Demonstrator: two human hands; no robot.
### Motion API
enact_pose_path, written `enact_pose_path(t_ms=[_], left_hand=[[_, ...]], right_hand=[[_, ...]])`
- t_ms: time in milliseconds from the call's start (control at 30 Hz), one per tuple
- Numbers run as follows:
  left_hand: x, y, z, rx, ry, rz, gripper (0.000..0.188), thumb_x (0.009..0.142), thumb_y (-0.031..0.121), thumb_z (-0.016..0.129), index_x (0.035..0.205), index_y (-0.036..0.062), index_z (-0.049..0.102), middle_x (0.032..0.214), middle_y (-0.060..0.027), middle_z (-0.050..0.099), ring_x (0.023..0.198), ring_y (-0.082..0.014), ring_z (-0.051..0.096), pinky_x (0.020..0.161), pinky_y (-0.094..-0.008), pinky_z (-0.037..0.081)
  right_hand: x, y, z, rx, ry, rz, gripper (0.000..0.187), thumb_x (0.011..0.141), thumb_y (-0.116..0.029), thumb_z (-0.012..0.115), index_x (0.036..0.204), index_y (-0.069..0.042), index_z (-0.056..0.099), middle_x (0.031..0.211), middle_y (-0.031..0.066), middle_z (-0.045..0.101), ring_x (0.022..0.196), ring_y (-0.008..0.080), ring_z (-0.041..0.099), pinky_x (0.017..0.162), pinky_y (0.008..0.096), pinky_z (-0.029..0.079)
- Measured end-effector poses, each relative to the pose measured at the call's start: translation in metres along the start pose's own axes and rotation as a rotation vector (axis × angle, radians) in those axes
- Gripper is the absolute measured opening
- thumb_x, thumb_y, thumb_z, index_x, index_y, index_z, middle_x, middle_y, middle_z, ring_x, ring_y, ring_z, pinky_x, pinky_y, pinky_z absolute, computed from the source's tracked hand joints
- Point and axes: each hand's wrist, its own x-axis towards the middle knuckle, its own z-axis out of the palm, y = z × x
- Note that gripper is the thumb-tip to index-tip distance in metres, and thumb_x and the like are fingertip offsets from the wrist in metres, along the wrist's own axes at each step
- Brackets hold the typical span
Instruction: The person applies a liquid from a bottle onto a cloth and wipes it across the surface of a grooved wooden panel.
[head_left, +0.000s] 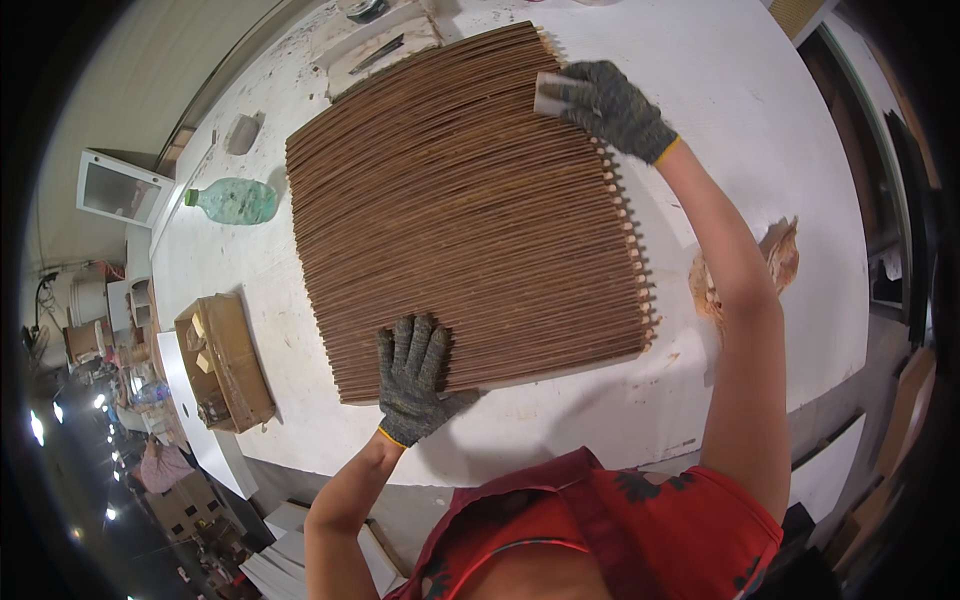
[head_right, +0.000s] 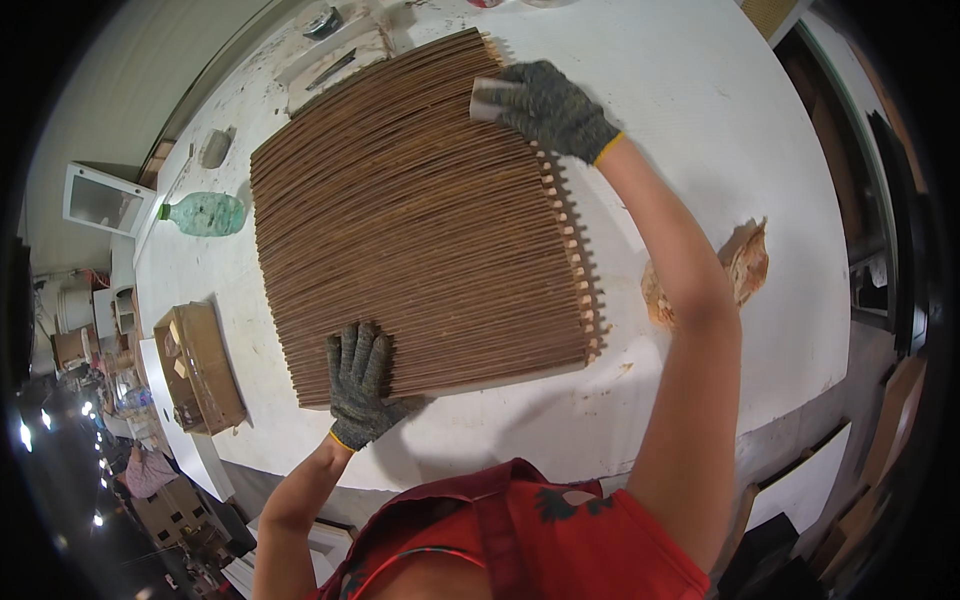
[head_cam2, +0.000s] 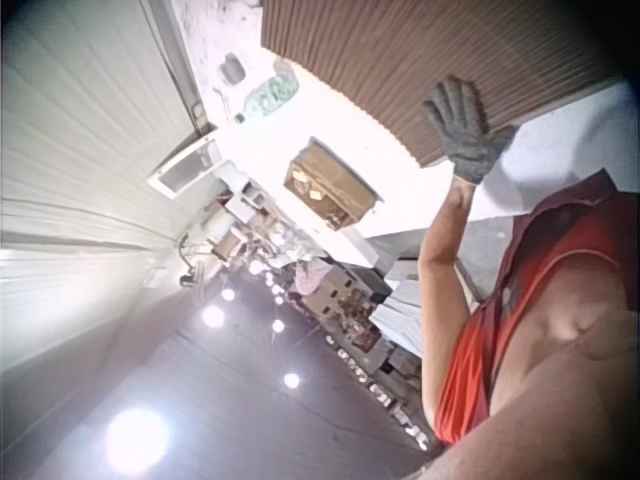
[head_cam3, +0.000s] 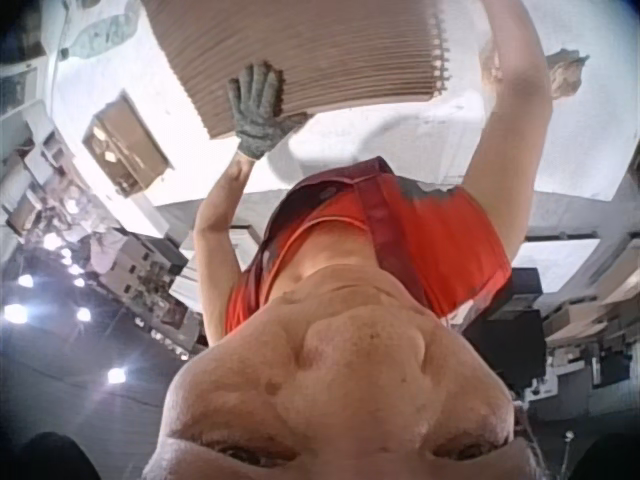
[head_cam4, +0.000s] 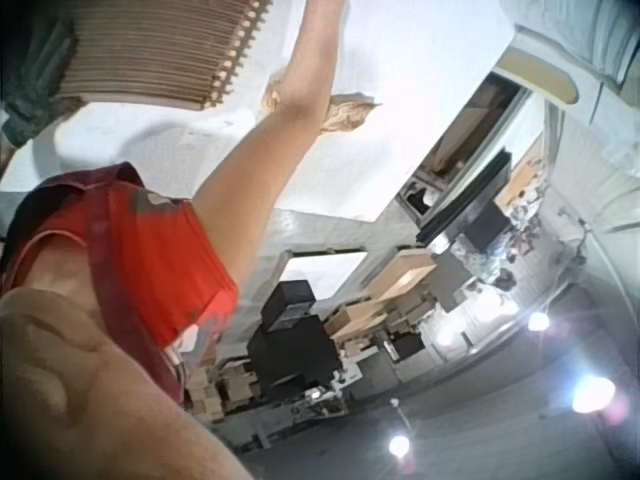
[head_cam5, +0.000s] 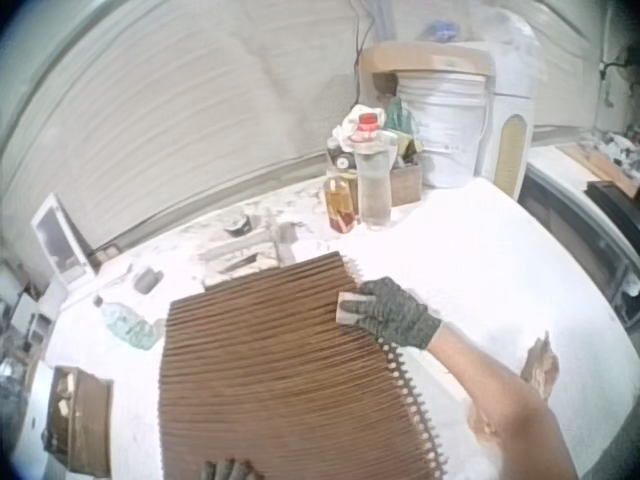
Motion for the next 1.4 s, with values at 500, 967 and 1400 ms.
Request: enact_pose_path(t_ms=[500, 967, 1400], left_hand=[[0.003, 0.003, -0.008, -0.041, -0.049, -0.049, 0.096, 0.061, 0.055, 0.08, 0.135, 0.005, 0.047, 0.144, -0.0204, 0.04, 0.136, -0.0442, 0.031, 0.11, -0.0647, 0.017], [0.006, 0.004, -0.014, -0.072, -0.051, -0.061, 0.092, 0.063, 0.056, 0.078, 0.134, 0.0051, 0.048, 0.142, -0.0212, 0.042, 0.134, -0.0422, 0.035, 0.107, -0.0649, 0.021], [-0.04, -0.026, 0.001, -0.24, 0.288, -0.114, 0.118, 0.062, 0.045, 0.086, 0.148, -0.0035, 0.021, 0.151, -0.0251, 0.029, 0.142, -0.0412, 0.023, 0.116, -0.0549, 0.014]], right_hand=[[0.017, -0.03, -0.009, -0.034, -0.114, -0.179, 0.037, 0.088, -0.02, 0.062, 0.125, -0.027, 0.063, 0.131, -0.0038, 0.059, 0.109, 0.0241, 0.055, 0.098, 0.0366, 0.044], [0.093, 0.101, 0.031, -0.285, 0.024, 0.538, 0.044, 0.089, -0.044, 0.055, 0.123, -0.018, 0.064, 0.116, 0.0169, 0.064, 0.105, 0.036, 0.059, 0.094, 0.0438, 0.045], [0.029, -0.23, 0.032, 0.374, -0.428, -0.151, 0.019, 0.094, -0.023, 0.056, 0.108, -0.012, 0.063, 0.099, 0.0108, 0.064, 0.09, 0.0283, 0.061, 0.08, 0.0396, 0.05]])
